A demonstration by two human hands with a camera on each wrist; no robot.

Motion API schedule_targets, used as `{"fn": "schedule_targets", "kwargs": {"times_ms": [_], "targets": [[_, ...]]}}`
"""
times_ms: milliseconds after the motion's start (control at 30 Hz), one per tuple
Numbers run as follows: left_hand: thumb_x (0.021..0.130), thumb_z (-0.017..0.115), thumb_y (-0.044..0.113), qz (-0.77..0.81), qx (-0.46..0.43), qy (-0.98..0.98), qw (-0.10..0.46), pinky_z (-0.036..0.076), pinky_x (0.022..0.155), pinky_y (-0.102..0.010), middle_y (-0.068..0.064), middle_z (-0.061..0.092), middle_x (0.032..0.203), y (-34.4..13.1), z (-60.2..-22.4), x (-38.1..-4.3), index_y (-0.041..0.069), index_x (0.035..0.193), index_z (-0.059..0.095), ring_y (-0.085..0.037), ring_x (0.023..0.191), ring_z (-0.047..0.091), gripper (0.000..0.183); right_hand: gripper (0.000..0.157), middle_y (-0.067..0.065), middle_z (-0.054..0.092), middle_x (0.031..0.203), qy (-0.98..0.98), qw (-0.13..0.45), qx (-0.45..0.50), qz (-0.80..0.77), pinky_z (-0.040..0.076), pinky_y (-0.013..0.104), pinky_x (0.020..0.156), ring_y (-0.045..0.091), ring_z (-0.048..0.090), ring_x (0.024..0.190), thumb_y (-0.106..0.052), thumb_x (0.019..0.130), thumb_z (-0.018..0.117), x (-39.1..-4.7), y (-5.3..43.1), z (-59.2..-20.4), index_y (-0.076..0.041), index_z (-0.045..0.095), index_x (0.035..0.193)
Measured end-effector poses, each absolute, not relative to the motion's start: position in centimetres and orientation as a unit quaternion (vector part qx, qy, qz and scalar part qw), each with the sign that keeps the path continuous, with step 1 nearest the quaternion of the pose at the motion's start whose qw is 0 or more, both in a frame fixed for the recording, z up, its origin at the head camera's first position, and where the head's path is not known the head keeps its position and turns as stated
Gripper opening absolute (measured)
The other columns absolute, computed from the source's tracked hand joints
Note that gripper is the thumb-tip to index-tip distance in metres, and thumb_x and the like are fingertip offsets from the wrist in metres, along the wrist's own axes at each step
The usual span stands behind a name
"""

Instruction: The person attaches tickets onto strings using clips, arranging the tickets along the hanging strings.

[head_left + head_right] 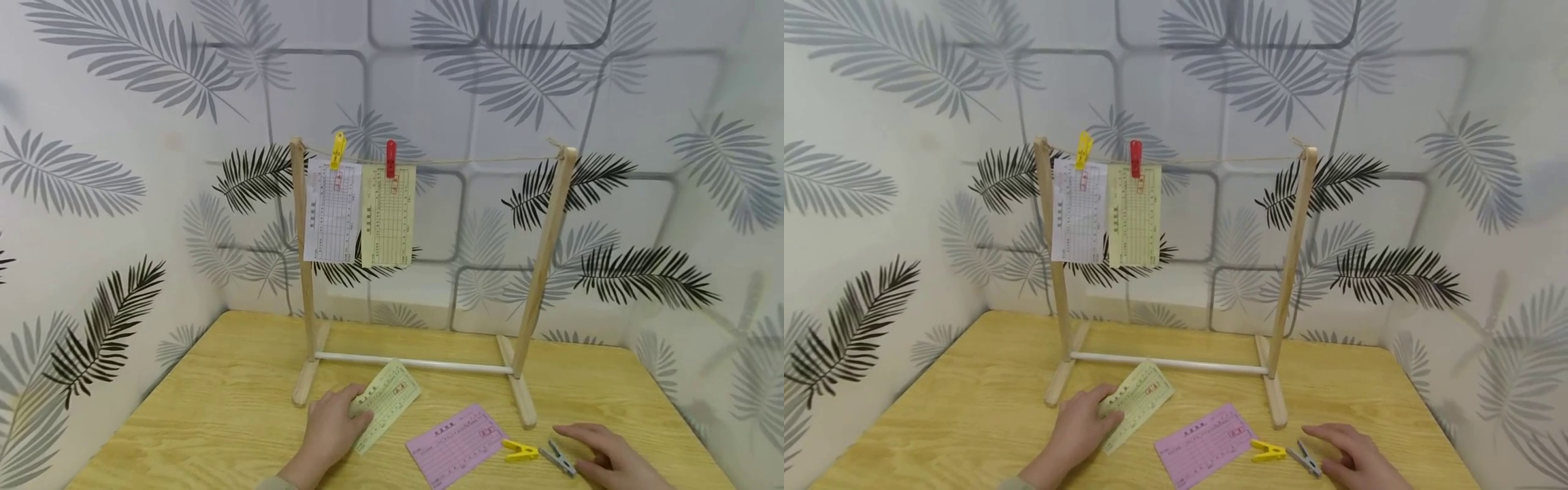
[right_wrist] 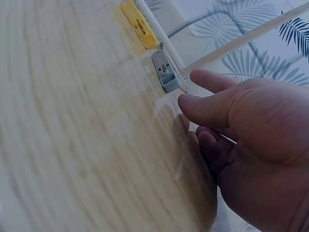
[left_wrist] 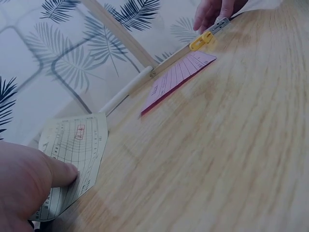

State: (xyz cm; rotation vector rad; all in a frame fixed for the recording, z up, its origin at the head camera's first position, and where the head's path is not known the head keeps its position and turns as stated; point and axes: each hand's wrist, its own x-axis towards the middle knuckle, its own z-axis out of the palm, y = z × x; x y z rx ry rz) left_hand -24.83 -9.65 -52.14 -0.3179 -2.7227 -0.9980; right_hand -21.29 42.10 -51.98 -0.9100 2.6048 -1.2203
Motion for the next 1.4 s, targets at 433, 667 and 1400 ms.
{"fn": "schedule_targets", "kwargs": {"times_ms": [433,667,1400], "targets": [[0.097,0.085,0.023,-0.345,-0.108,-0.924,0.125,0.038,0.084,-0.044,-0.007,0.080,0.119,-9.7,-52.3,-24.8,0.009,0.132,0.075,-0.022,0.096,0.066,0.038,0.038,0.042,0.056,0.137,0.888,0.029,-0.294,-0.353,0.050,0.024,0.074,-0.011,0.048,0.116,-0.004,0.105,0.073,-21.1,41.4,-52.1,-0.013,0.073,0.142],[0.097,0.086,0.021,-0.347,-0.107,-0.924,0.124,0.038,0.083,-0.043,-0.006,0.081,0.115,-9.6,-52.2,-25.1,0.009,0.133,0.075,-0.018,0.090,0.063,0.040,0.038,0.037,0.054,0.146,0.902,0.058,-0.258,-0.341,0.050,0.021,0.085,-0.014,0.043,0.122,-0.013,0.107,0.074,-20.8,41.5,-51.4,-0.011,0.070,0.145],[0.103,0.079,0.019,-0.359,-0.104,-0.916,0.147,0.043,0.088,-0.052,-0.006,0.082,0.114,-9.4,-51.9,-24.7,0.012,0.126,0.078,-0.029,0.102,0.075,0.024,0.026,0.028,0.057,0.151,0.921,0.064,-0.097,-0.372,0.052,0.060,0.104,0.053,0.053,0.138,-0.025,0.099,0.085,-19.5,40.0,-50.4,-0.011,0.063,0.101]]}}
